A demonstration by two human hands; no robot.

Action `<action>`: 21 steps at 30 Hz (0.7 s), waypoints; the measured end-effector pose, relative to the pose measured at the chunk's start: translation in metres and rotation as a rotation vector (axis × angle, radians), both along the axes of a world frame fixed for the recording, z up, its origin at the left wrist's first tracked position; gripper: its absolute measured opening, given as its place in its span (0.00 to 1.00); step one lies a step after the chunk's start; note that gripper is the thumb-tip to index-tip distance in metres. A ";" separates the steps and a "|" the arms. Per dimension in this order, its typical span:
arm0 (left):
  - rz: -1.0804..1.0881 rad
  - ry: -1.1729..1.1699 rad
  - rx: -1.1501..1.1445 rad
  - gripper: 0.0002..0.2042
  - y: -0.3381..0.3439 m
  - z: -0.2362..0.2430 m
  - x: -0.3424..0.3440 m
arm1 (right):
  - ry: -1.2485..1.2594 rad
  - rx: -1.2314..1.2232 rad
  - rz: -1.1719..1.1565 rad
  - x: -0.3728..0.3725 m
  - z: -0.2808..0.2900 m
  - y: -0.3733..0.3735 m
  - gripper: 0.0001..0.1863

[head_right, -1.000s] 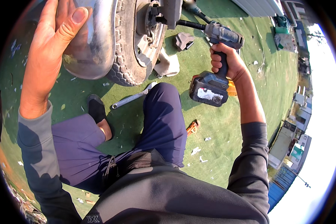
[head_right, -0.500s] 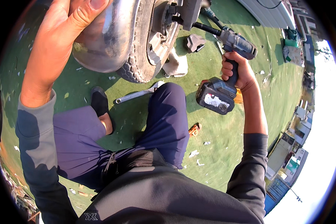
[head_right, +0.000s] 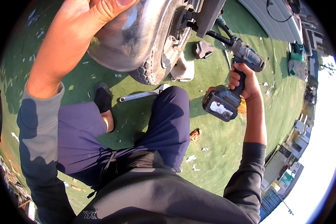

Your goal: The person removes the front fender of a light blue scooter using a wrench and an impact driver, then reattaches it. The person handles the fender, wheel, and tools while working on the scooter's front assembly.

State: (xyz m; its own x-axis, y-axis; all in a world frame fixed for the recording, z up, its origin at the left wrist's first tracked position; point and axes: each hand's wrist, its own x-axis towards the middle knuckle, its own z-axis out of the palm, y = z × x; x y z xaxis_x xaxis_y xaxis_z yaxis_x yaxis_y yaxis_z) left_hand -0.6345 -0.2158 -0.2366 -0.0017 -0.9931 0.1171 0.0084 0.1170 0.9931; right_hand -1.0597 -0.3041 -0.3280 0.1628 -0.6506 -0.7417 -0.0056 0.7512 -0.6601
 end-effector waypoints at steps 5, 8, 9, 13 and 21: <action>0.114 -0.525 -0.305 0.50 0.006 -0.014 -0.010 | 0.015 -0.004 -0.013 -0.010 -0.002 0.006 0.11; 0.016 -0.314 -0.361 0.49 0.001 -0.021 -0.003 | 0.015 -0.012 -0.006 -0.008 -0.002 0.005 0.11; -0.080 -0.152 -0.406 0.49 -0.005 -0.029 0.010 | 0.015 -0.008 -0.006 -0.007 -0.002 0.005 0.11; -0.220 0.081 -0.360 0.48 -0.016 -0.037 0.030 | 0.026 -0.012 -0.013 -0.009 -0.003 0.004 0.11; -0.034 -0.366 -0.461 0.48 -0.009 -0.030 0.008 | 0.009 -0.007 0.000 -0.009 -0.003 0.005 0.11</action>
